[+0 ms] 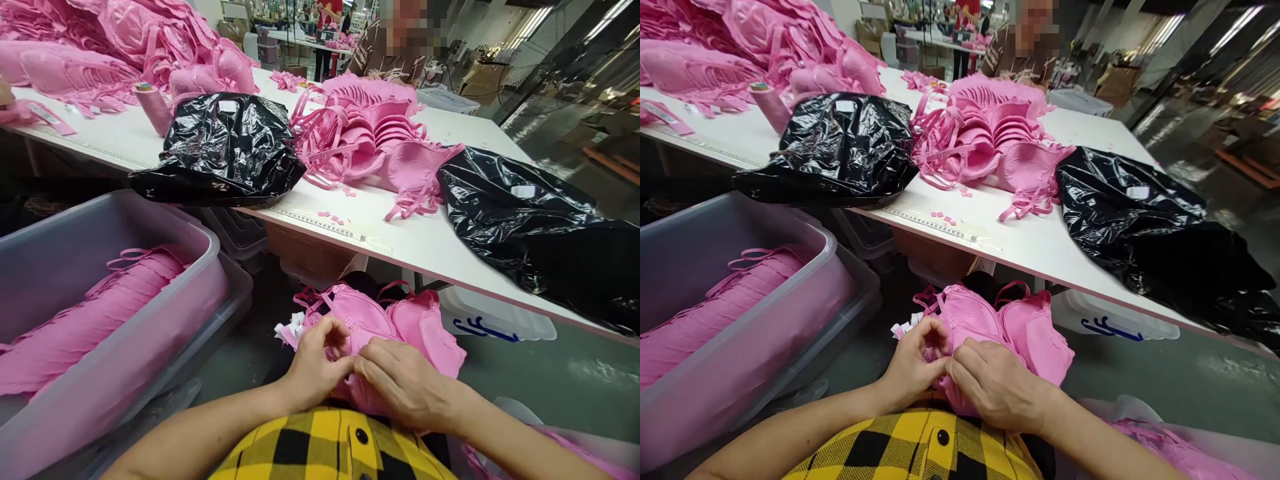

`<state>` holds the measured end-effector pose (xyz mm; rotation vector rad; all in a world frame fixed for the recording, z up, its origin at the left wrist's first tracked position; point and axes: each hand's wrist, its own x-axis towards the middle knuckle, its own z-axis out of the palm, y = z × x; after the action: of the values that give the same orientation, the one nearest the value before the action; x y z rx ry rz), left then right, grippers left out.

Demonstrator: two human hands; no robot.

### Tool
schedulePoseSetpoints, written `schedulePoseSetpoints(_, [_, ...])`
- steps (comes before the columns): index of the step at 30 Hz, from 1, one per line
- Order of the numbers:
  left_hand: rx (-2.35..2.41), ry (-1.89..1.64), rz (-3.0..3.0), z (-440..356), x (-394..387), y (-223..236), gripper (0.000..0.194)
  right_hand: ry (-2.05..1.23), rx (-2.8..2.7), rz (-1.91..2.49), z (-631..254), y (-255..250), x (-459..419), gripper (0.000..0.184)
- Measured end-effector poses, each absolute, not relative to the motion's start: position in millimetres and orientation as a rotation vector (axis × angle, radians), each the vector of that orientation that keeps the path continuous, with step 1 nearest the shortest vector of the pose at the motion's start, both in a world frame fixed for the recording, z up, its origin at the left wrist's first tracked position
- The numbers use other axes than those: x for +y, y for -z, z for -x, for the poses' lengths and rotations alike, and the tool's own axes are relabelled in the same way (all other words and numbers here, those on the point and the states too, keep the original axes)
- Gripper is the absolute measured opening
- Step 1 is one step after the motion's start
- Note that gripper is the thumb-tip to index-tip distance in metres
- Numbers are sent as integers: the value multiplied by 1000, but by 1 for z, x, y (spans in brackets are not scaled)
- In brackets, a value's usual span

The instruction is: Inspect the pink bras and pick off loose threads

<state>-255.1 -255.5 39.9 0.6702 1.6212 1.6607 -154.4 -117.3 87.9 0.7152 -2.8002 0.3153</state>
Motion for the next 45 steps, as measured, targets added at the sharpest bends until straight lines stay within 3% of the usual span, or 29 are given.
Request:
schedulePoseSetpoints(3, [1516,-1441,-404,259,-254,-40,25,-383,-2771,-694,154,-87,-117,40])
schedulePoseSetpoints(7, [1186,-1194,-210,260,-248,-39,13,-363,-2740,-854,160,-88,-129,42])
schedulePoseSetpoints(12, [1104,-1231,-130,262,-242,-45,13,-421,-2759,-894,167,-96,-130,41])
schedulePoseSetpoints(17, [1078,-1351,-155,272,-246,-49,17,-703,-2794,-289,153,-99,-99,17])
schedulePoseSetpoints(18, [1059,-1366,-171,274,-247,-50,15,-741,-2823,-109,148,-99,-93,19])
schedulePoseSetpoints(21, [994,-1390,-218,280,-249,-50,15,-900,-3010,213,138,-94,-84,49])
schedulePoseSetpoints(23, [990,-1394,-263,284,-251,-51,18,-1025,-3113,323,139,-92,-85,54])
schedulePoseSetpoints(29, [948,-1301,-392,290,-256,-58,45,-1325,-2992,437,159,-96,-91,24])
schedulePoseSetpoints(35, [1226,-1443,-628,272,-250,-54,45,-1883,-2588,467,162,-90,-95,4])
schedulePoseSetpoints(38, [1344,-1382,-681,271,-246,-55,50,-1990,-2378,507,162,-88,-101,5])
schedulePoseSetpoints(42, [1450,-1315,-713,273,-239,-58,29,-2008,-2281,459,167,-90,-105,13])
schedulePoseSetpoints(45, [1509,-1332,-712,275,-236,-56,26,-1942,-2316,424,171,-87,-98,10])
